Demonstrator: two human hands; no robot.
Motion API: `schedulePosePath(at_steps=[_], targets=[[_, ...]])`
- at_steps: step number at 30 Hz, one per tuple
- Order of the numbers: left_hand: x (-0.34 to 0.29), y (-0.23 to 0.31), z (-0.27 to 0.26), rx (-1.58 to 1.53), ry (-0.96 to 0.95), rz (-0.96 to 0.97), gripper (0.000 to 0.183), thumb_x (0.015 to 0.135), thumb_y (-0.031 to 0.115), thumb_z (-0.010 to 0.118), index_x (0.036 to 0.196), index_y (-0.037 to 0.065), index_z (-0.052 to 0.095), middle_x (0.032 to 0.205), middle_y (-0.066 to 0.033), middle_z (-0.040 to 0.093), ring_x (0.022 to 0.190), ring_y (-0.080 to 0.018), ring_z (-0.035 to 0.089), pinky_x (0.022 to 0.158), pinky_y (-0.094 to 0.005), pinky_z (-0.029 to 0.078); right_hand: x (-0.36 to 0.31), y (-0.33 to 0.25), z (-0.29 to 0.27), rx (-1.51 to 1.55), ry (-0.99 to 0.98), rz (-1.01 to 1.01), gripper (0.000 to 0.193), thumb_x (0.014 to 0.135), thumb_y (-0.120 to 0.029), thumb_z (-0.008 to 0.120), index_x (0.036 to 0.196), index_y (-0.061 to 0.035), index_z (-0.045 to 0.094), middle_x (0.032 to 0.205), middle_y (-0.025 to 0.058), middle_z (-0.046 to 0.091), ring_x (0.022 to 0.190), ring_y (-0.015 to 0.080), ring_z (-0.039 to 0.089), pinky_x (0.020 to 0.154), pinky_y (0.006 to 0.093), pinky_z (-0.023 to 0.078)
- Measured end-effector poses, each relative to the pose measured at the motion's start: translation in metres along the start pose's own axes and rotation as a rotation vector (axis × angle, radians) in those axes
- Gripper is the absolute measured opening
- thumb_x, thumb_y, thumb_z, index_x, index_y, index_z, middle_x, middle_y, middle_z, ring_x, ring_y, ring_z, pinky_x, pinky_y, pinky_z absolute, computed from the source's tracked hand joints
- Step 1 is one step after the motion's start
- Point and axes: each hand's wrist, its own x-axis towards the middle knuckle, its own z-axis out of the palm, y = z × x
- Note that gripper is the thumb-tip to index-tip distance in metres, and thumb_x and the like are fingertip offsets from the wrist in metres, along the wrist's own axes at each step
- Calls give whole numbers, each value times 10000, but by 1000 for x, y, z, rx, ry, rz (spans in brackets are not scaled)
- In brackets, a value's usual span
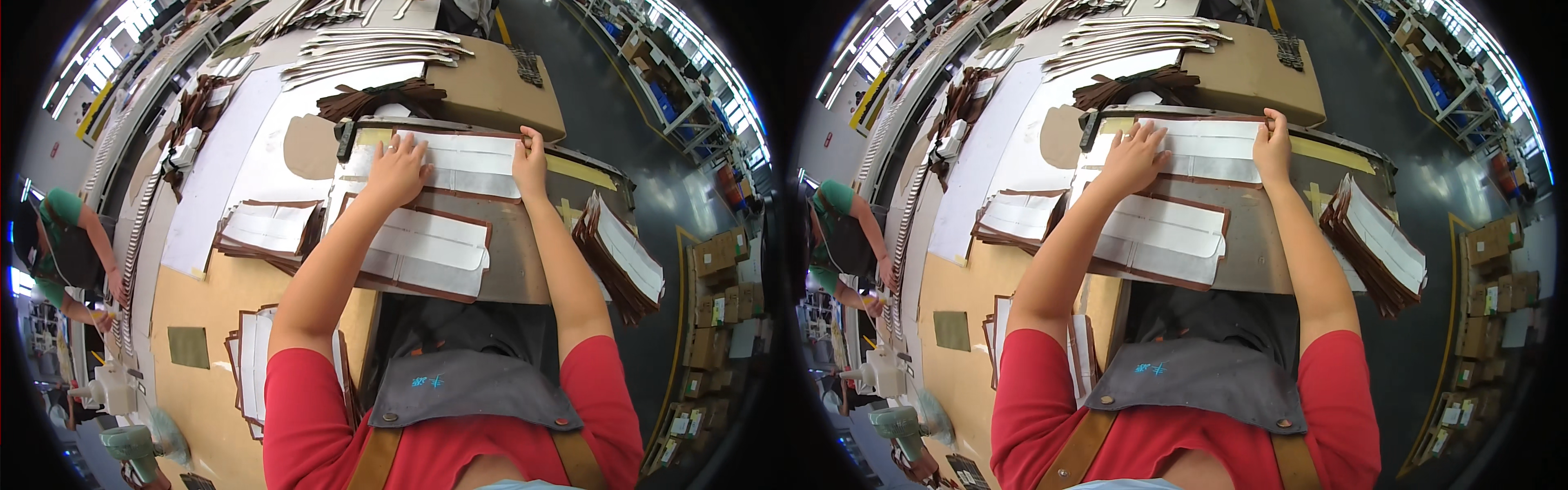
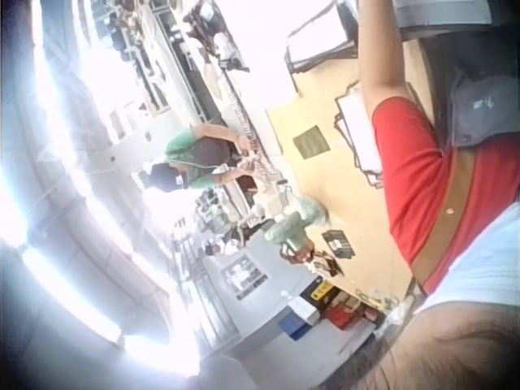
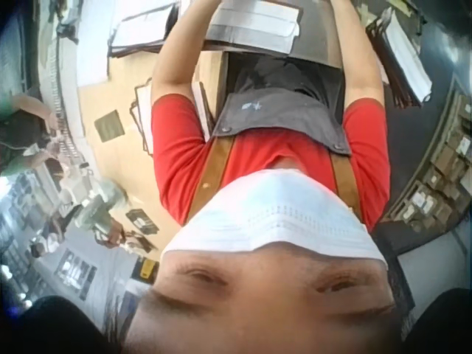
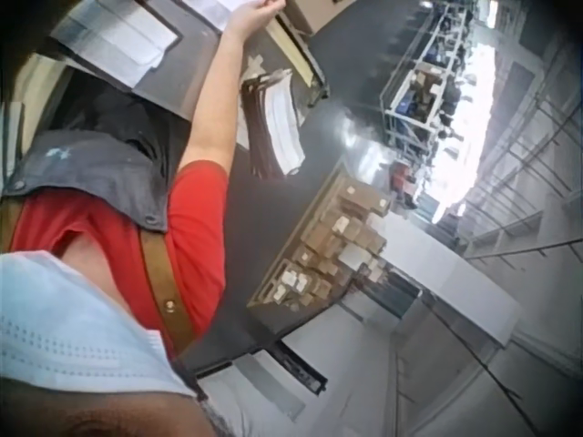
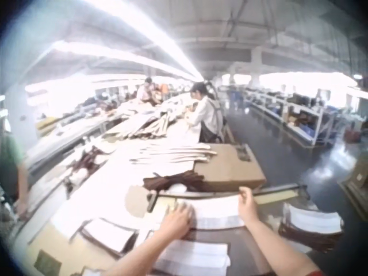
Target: The person assembles rectangular paper products by placing white paper sheets onto brown backing sheets and pressing them into a manual press. The person repeatedly picks up the sheets, aligns them, and uses the press to secure the layers, stacking the finished items on the table.
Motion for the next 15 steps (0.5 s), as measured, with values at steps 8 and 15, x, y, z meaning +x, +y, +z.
schedulePosePath(at_steps=[8, 15], targets=[[8, -1, 12, 40, -119, -75, 428, 908, 343, 466, 1237, 68, 462, 1327, -147, 431, 1220, -344, 411, 1016, -458, 313, 3, -3, -19, -357, -187, -32, 259, 825, -91, 567, 1070, -66, 487, 739, 91, 534, 714, 280, 554, 643, 400, 441], [10, -3, 16, 35, -86, -83, 443, 917, 347, 451, 1260, 68, 452, 1327, -159, 432, 1252, -350, 377, 1035, -457, 295, 4, -7, -14, -381, -168, -23, 251, 833, -113, 571, 1066, -76, 485, 733, 81, 538, 712, 290, 558, 644, 413, 442]])
